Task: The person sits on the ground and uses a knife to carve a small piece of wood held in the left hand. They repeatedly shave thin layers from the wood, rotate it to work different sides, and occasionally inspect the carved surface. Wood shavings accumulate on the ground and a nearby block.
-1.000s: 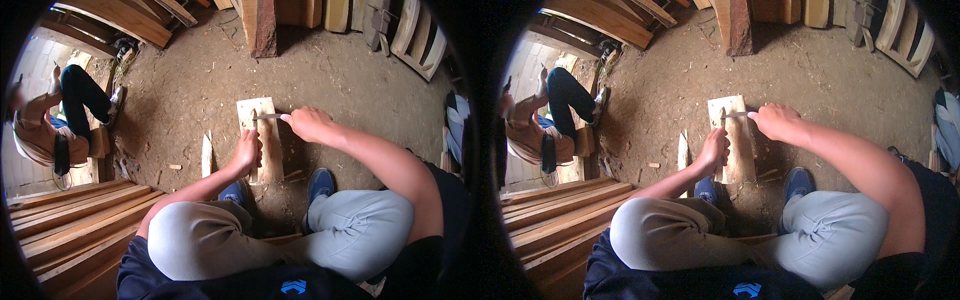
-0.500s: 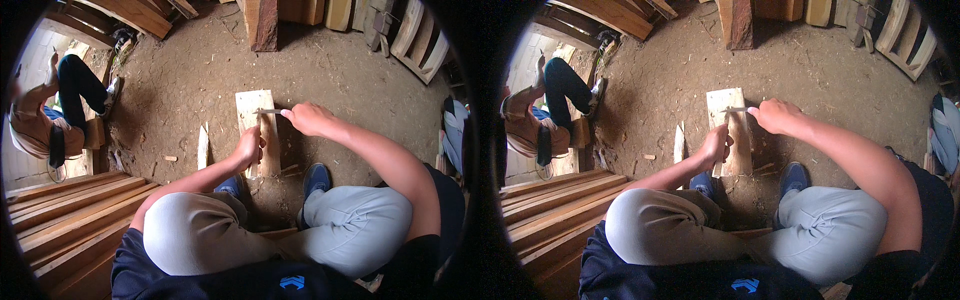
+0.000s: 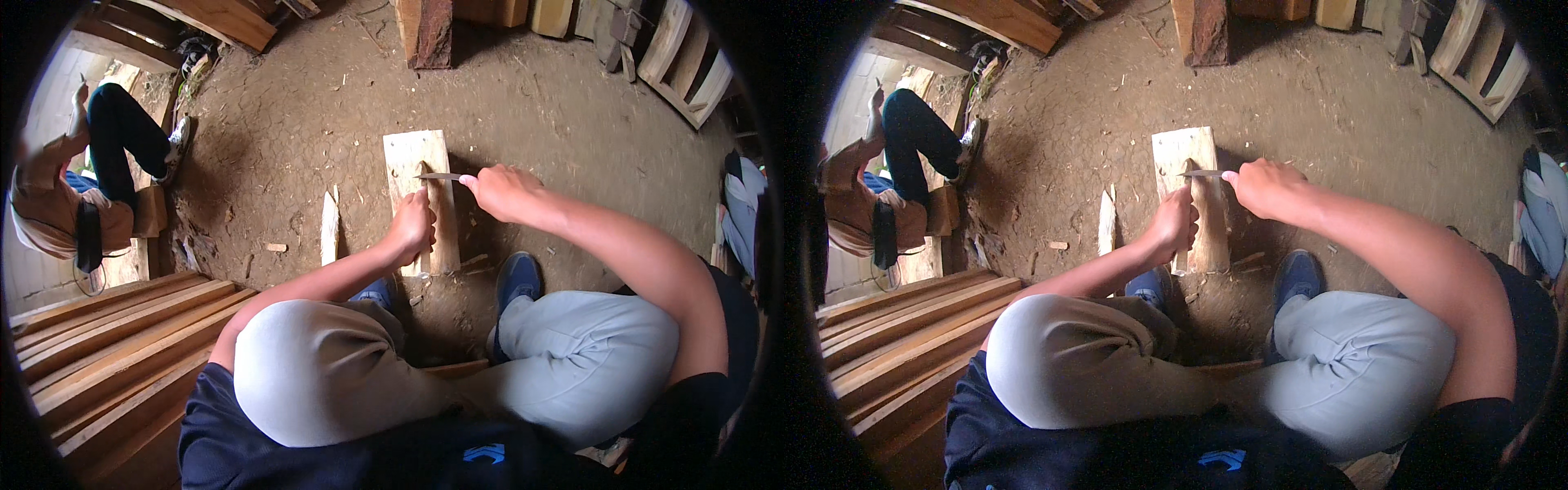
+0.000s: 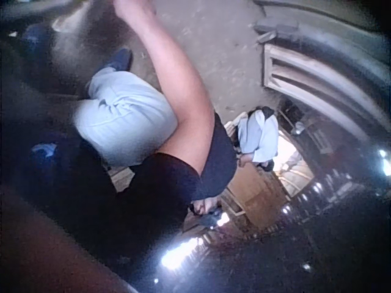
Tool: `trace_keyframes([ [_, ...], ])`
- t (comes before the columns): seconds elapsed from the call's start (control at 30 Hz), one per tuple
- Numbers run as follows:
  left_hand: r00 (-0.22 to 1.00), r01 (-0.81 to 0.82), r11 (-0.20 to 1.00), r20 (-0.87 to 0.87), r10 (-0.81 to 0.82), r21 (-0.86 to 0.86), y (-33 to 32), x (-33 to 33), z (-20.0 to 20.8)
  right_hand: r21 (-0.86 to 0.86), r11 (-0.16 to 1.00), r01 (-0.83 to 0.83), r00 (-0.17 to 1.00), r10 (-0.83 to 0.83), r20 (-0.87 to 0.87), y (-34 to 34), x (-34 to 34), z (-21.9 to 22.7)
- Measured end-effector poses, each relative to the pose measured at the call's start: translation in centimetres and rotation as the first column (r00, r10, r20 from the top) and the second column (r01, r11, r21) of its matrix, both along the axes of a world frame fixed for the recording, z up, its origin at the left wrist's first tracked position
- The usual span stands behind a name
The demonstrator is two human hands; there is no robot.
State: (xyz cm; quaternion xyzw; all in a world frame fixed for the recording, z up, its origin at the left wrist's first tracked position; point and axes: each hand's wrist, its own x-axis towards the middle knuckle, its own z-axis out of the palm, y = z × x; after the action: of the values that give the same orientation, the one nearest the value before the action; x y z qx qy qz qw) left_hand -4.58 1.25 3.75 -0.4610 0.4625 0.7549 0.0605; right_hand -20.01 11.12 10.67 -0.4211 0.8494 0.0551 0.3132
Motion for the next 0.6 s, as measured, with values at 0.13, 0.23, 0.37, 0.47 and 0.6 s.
trace_keyframes([
  [0.13,0.995,-0.098,0.995,0.013,0.098,-0.004,0.8,-0.4,0.2,0.012,1.000,-0.024,0.998,0.025,-0.063,-1.1,0.8,1.1],
  [0.23,0.993,-0.110,0.992,0.039,0.112,-0.064,1.7,-1.0,0.0,0.039,0.997,-0.068,0.993,0.071,-0.092,-1.2,0.8,1.7],
  [0.37,0.993,-0.089,0.994,0.075,0.094,-0.071,1.7,-1.1,0.0,0.085,0.992,-0.090,0.984,0.102,-0.146,-2.2,1.2,2.2],
  [0.47,0.994,-0.070,0.994,0.074,0.076,-0.082,1.8,-1.0,-0.2,0.213,0.973,-0.093,0.969,0.138,-0.205,-3.1,2.2,3.0],
  [0.6,0.993,-0.080,0.996,0.078,0.084,-0.043,1.9,-1.0,-0.3,0.241,0.966,-0.094,0.962,0.150,-0.226,-3.3,2.6,2.7],
])
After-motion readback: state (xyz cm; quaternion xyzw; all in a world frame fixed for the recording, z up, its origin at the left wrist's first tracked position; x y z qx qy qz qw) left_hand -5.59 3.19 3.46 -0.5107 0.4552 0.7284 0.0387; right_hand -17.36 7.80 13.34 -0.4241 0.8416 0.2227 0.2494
